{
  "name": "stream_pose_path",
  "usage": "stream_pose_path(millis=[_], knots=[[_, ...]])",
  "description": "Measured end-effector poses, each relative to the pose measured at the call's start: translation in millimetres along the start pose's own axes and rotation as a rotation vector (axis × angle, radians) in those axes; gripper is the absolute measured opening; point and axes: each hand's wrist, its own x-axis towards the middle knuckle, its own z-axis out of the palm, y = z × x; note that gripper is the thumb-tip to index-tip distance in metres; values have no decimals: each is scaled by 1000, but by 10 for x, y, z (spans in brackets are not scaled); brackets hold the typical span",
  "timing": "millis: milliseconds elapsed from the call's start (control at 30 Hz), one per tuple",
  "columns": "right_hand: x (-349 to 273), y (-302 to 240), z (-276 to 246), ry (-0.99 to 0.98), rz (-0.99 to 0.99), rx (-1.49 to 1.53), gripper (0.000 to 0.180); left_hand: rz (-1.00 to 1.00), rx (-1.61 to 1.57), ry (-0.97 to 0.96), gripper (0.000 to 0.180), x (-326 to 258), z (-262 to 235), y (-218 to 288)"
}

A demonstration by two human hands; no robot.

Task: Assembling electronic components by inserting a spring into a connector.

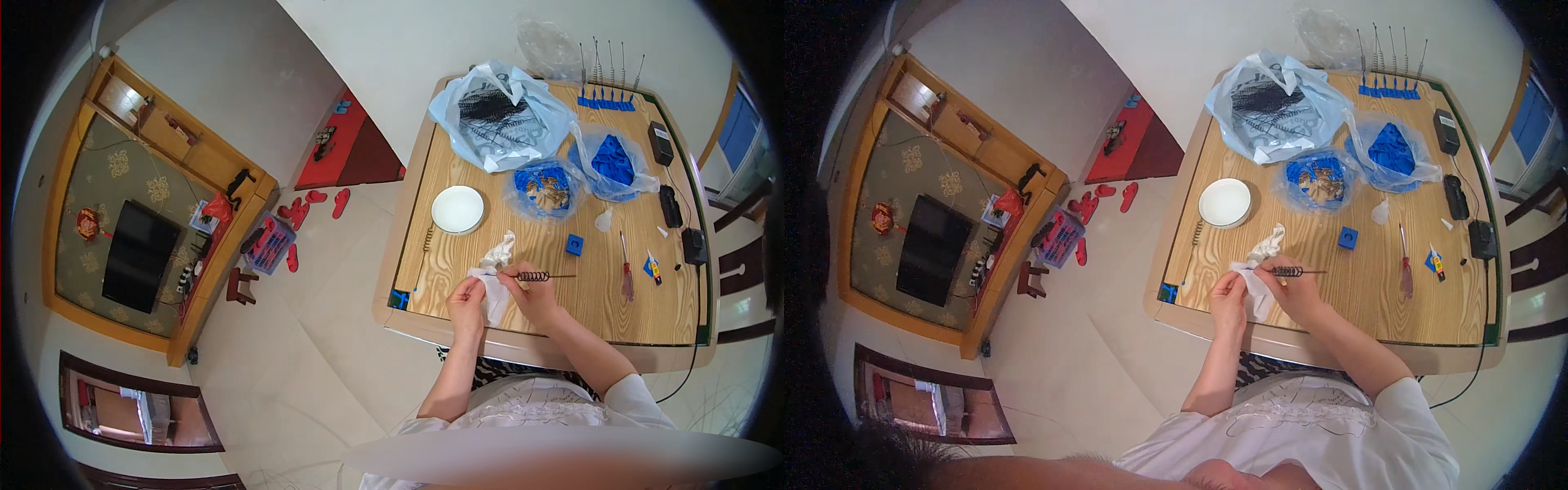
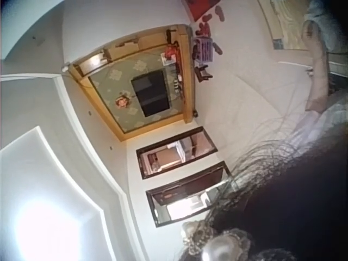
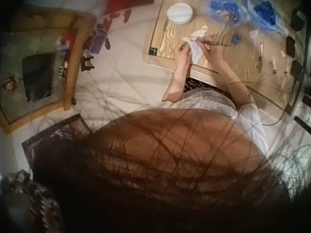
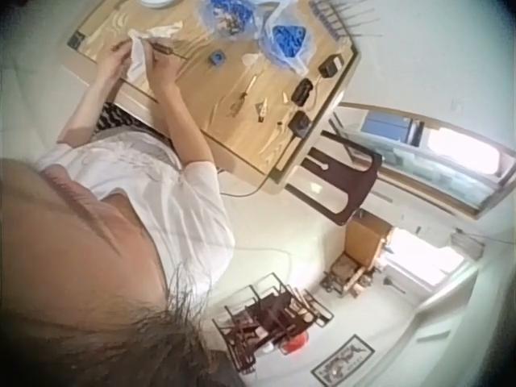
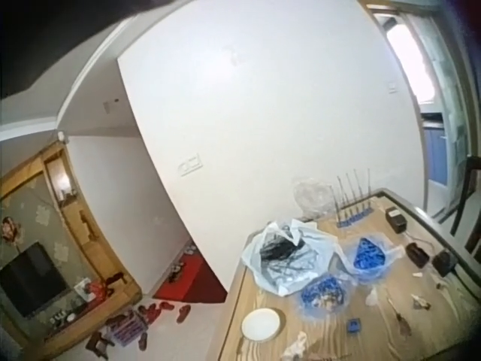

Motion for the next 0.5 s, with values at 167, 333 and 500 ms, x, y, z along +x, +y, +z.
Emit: stream_pose_path(millis=[167, 333, 500], knots=[[-43, -4, -46, -64, -11, -88, 12, 205, 297, -3, 12, -89, 173, 116], [-35, -56, -64, -62, -163, -120, 12, 322, 336, -15, 10, -73, 205, 115], [-69, -58, -87, -34, -87, -19, 10, 225, 264, 38, 10, -71, 206, 116]])
